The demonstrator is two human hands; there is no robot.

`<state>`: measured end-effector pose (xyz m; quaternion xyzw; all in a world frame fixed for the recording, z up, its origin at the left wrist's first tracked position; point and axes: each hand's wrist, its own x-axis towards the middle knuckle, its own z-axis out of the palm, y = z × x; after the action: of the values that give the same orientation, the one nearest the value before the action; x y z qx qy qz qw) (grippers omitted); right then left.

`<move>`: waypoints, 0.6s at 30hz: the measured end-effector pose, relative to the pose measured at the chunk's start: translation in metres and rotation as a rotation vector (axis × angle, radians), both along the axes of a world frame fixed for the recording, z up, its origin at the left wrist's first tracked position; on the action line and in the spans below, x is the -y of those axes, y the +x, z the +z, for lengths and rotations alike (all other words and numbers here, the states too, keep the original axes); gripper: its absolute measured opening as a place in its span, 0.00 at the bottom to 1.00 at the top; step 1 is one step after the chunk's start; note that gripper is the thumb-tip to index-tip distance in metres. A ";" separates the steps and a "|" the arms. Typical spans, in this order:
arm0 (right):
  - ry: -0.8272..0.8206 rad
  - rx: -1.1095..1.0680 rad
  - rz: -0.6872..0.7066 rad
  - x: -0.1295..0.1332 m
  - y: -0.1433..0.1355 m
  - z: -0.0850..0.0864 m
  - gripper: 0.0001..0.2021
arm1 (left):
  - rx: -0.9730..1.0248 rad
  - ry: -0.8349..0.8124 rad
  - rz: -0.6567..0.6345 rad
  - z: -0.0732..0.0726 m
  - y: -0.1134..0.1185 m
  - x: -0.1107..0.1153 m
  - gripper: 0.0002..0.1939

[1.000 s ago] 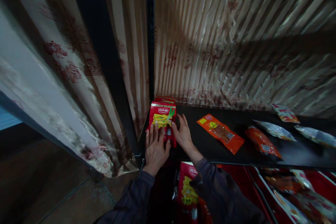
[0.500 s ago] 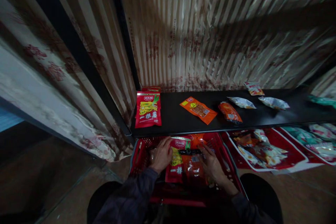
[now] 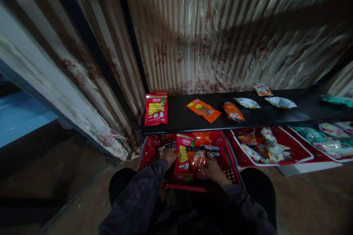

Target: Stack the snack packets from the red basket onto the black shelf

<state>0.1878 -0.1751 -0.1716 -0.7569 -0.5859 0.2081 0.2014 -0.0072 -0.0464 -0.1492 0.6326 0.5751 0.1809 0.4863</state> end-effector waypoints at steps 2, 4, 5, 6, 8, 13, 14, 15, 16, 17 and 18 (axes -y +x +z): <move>-0.010 -0.019 -0.006 0.003 0.005 -0.001 0.16 | 0.007 0.027 0.048 0.003 -0.003 0.003 0.01; -0.002 -0.038 -0.030 0.005 0.007 -0.002 0.17 | 0.027 0.052 0.091 0.007 -0.008 0.005 0.04; 0.014 -0.045 -0.063 0.006 0.007 -0.002 0.17 | 0.043 0.063 0.106 0.010 -0.011 0.007 0.05; 0.047 -0.051 -0.117 0.007 0.006 -0.002 0.18 | 0.063 0.072 0.116 0.013 -0.015 0.008 0.06; 0.172 -0.074 -0.239 0.005 0.001 0.001 0.22 | 0.119 0.077 0.124 0.020 -0.022 0.012 0.05; 0.420 -0.446 -0.304 -0.010 -0.017 0.024 0.29 | 0.332 0.069 0.148 0.035 -0.029 0.023 0.05; 0.390 -0.596 -0.298 -0.014 -0.022 0.031 0.29 | 0.429 0.051 0.168 0.038 -0.028 0.024 0.06; 0.351 -0.768 -0.296 -0.018 -0.027 0.037 0.29 | 0.544 0.023 0.194 0.040 -0.026 0.025 0.08; 0.312 -0.938 -0.301 -0.021 -0.032 0.042 0.28 | 0.667 -0.015 0.222 0.042 -0.024 0.026 0.11; 0.277 -1.087 -0.306 -0.025 -0.038 0.047 0.27 | 0.779 -0.059 0.250 0.043 -0.022 0.027 0.13; 0.250 -1.206 -0.313 -0.027 -0.042 0.051 0.27 | 0.864 -0.099 0.272 0.045 -0.020 0.028 0.16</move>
<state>0.1457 -0.1479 -0.1202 -0.5540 -0.2717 0.4959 0.6110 -0.0271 -0.0747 -0.1042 0.3938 0.4051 0.4628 0.6831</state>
